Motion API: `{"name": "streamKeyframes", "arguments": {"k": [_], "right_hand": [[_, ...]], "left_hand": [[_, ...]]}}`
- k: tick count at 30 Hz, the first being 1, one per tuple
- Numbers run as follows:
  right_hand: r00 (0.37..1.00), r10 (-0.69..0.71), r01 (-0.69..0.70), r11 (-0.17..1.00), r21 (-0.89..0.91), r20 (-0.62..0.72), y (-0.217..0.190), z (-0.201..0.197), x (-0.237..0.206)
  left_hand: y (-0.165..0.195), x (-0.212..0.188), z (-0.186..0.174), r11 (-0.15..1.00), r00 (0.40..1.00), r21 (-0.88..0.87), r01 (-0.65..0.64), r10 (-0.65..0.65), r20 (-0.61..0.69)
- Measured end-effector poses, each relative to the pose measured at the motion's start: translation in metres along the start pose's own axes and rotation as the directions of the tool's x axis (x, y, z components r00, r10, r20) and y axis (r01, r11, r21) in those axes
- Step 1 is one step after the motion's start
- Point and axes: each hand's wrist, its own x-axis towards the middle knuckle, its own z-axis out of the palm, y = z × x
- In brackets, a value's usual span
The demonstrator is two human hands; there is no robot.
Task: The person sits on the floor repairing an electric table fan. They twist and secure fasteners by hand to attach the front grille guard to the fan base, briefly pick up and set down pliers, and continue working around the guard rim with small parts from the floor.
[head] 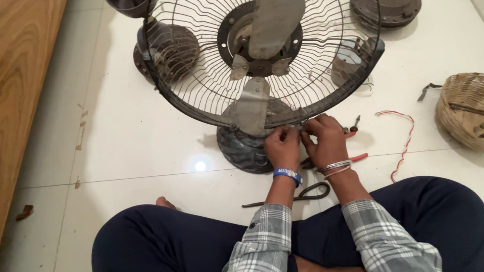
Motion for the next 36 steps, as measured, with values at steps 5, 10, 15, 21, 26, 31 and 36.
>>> {"name": "streamKeyframes", "arguments": {"k": [5,10,15,21,26,31,36], "right_hand": [[0.998,0.063,-0.062,0.998,-0.010,0.032,0.002,-0.001,-0.001],[0.999,0.051,-0.051,0.999,0.004,0.012,-0.001,-0.003,-0.002],[0.999,0.043,-0.044,0.997,0.065,0.016,-0.005,-0.006,0.000],[0.998,0.061,-0.061,0.996,0.061,0.008,0.000,-0.002,-0.003],[0.996,0.085,-0.085,0.996,0.005,-0.022,0.010,0.007,-0.004],[0.996,0.056,-0.057,0.998,-0.016,-0.065,0.015,0.012,-0.003],[0.993,0.111,-0.111,0.994,0.002,-0.027,0.008,0.004,-0.004]], "left_hand": [[0.009,-0.012,-0.002,0.985,0.995,0.167,-0.034,0.049,-0.088],[0.016,-0.024,-0.004,0.975,0.985,0.177,-0.133,0.150,-0.088],[0.006,-0.015,0.001,0.982,0.991,0.147,-0.121,0.129,-0.042],[0.002,-0.008,0.005,0.994,0.998,0.100,-0.049,0.053,-0.034],[0.007,-0.006,0.000,0.983,0.996,0.159,-0.091,0.086,0.039],[0.004,-0.002,-0.002,0.983,0.992,0.136,-0.123,0.118,0.042],[0.000,-0.004,0.001,0.993,0.995,-0.062,-0.103,0.101,-0.023]]}}
